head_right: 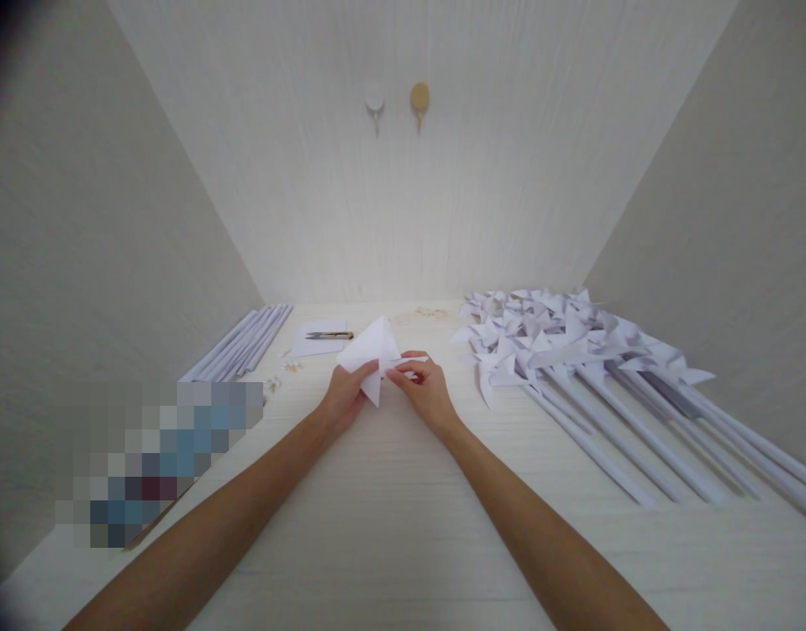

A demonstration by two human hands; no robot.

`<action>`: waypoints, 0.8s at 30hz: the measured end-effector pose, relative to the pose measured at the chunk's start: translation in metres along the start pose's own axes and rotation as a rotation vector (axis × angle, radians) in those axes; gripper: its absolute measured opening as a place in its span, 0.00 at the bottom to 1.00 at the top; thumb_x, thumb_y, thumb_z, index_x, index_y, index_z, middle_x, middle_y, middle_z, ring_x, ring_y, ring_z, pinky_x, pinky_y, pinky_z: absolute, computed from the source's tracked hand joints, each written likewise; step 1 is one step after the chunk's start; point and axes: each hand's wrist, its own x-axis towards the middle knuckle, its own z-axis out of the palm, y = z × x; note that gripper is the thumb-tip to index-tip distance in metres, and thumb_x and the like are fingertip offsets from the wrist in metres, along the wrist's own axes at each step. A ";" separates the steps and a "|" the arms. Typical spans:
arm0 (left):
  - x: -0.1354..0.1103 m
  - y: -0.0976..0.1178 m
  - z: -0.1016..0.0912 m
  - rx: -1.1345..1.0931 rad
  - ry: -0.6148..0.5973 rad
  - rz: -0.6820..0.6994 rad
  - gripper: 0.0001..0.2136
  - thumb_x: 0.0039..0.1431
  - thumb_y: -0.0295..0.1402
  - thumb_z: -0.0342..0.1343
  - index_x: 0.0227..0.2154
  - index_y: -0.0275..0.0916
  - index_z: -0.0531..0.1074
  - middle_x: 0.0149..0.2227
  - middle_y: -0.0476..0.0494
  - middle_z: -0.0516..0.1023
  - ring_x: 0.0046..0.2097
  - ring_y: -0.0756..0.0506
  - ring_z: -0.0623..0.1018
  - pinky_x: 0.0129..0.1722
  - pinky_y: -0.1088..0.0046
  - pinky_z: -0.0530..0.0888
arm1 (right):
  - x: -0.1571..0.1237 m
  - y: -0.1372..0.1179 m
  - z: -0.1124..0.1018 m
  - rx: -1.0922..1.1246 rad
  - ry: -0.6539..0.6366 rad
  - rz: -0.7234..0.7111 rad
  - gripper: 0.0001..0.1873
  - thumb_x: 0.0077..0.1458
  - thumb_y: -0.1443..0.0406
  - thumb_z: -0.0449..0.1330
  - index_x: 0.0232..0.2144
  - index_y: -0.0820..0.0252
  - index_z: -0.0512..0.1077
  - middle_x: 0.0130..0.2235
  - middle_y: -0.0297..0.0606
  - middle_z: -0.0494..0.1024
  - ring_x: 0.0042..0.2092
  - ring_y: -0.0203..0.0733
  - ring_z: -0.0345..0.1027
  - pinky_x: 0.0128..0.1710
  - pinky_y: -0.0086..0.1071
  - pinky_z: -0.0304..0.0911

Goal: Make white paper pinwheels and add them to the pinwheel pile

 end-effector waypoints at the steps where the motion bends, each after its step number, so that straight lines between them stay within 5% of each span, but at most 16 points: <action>1: 0.000 0.000 0.000 0.002 0.003 -0.001 0.18 0.35 0.26 0.59 0.36 0.34 0.71 0.34 0.44 0.77 0.38 0.46 0.74 0.39 0.71 0.69 | 0.000 0.000 0.000 -0.011 0.006 0.003 0.05 0.36 0.61 0.62 0.17 0.57 0.73 0.34 0.37 0.68 0.39 0.39 0.62 0.29 0.29 0.60; 24: 0.001 -0.011 -0.003 0.136 -0.041 0.079 0.14 0.36 0.32 0.60 0.30 0.32 0.73 0.33 0.41 0.77 0.33 0.46 0.75 0.34 0.71 0.70 | 0.001 0.001 -0.002 -0.105 0.029 0.026 0.10 0.40 0.59 0.59 0.15 0.59 0.71 0.26 0.35 0.66 0.33 0.37 0.59 0.33 0.31 0.54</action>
